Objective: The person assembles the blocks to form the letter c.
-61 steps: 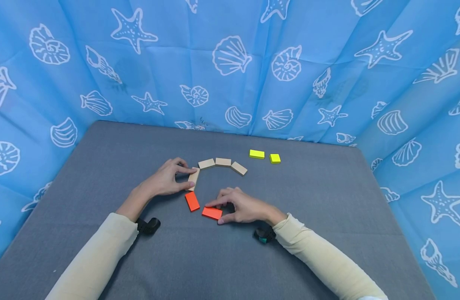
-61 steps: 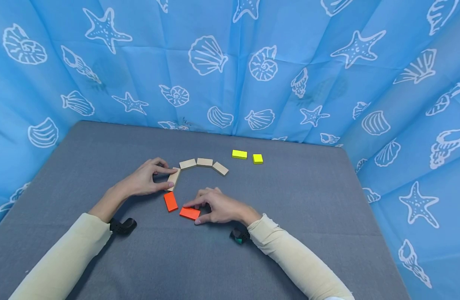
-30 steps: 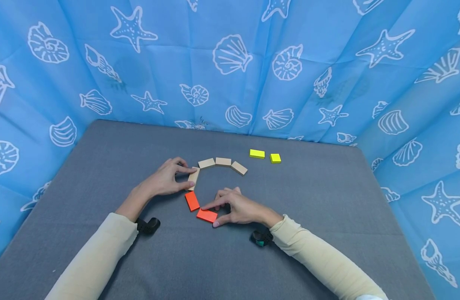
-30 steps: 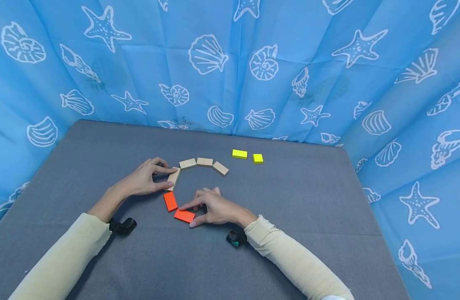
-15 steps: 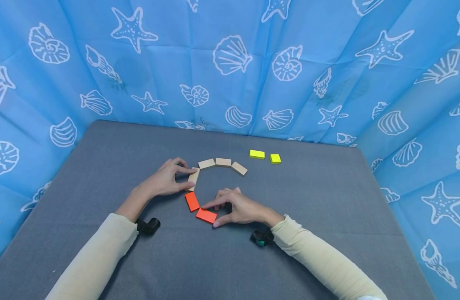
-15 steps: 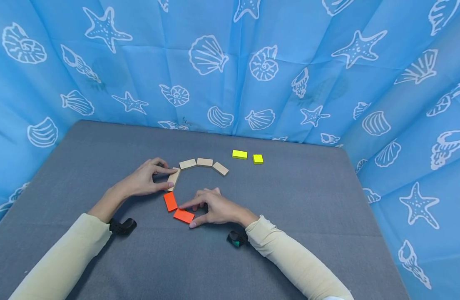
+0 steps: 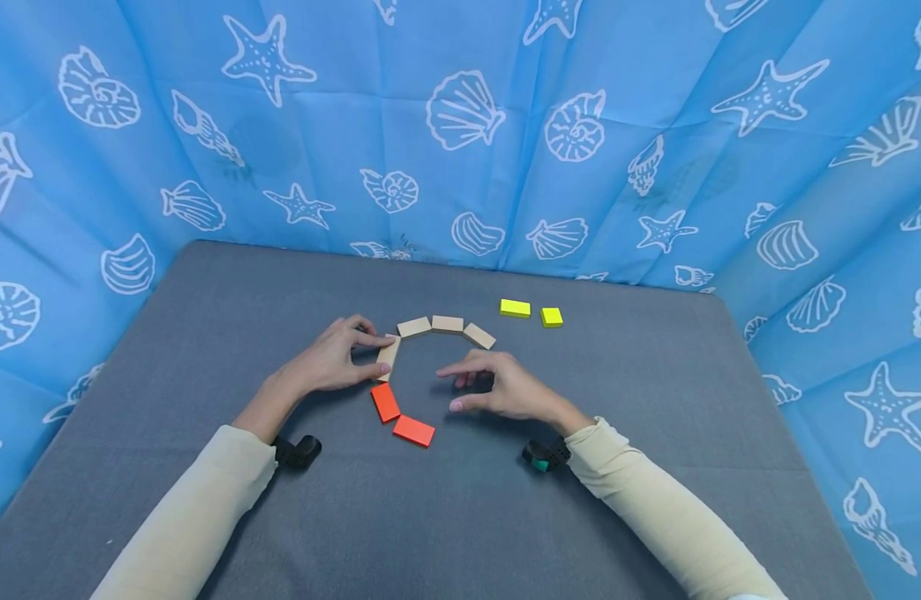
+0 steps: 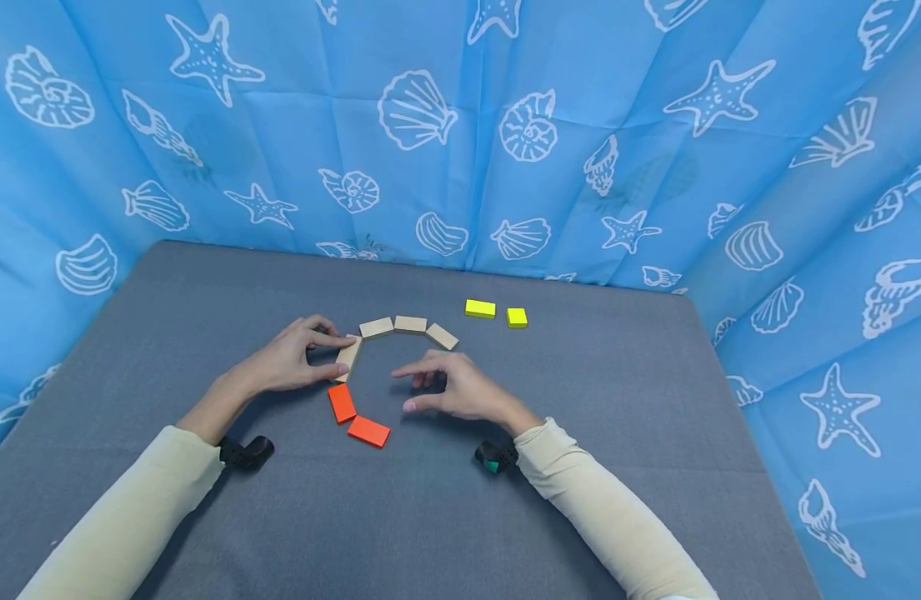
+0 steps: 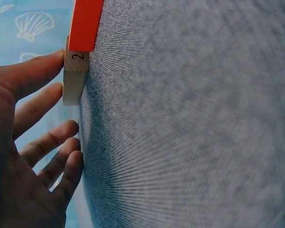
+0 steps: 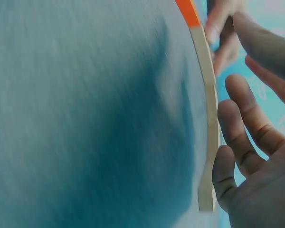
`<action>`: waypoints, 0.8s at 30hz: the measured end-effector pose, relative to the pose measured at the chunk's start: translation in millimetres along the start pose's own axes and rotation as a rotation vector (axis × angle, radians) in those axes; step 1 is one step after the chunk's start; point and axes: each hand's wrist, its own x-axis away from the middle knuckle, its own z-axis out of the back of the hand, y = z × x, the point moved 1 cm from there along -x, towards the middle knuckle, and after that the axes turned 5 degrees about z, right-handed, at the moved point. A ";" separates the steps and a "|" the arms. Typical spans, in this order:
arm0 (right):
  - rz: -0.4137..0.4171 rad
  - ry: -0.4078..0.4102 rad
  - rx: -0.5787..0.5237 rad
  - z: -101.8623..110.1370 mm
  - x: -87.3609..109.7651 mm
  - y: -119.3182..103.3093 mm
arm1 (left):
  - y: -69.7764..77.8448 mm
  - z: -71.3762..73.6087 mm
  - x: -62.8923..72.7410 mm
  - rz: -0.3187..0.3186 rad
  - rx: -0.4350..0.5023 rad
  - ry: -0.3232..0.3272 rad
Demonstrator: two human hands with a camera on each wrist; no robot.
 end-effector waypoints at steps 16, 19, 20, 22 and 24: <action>-0.139 0.286 0.177 65.9 2.4 36.0 | -2.0 -0.2 0.1 -0.008 0.020 -0.007; -0.163 0.338 0.213 77.0 0.5 45.2 | -2.3 -0.4 0.6 -0.005 0.022 -0.011; -0.172 0.353 0.225 80.2 -0.3 48.3 | -2.3 -0.4 0.7 -0.004 0.022 -0.013; -0.193 0.379 0.252 85.4 -2.4 53.9 | -2.3 -0.5 0.8 -0.003 0.021 -0.014; -0.215 0.392 0.291 89.2 -4.8 58.6 | -2.3 -0.4 0.7 -0.004 0.020 -0.014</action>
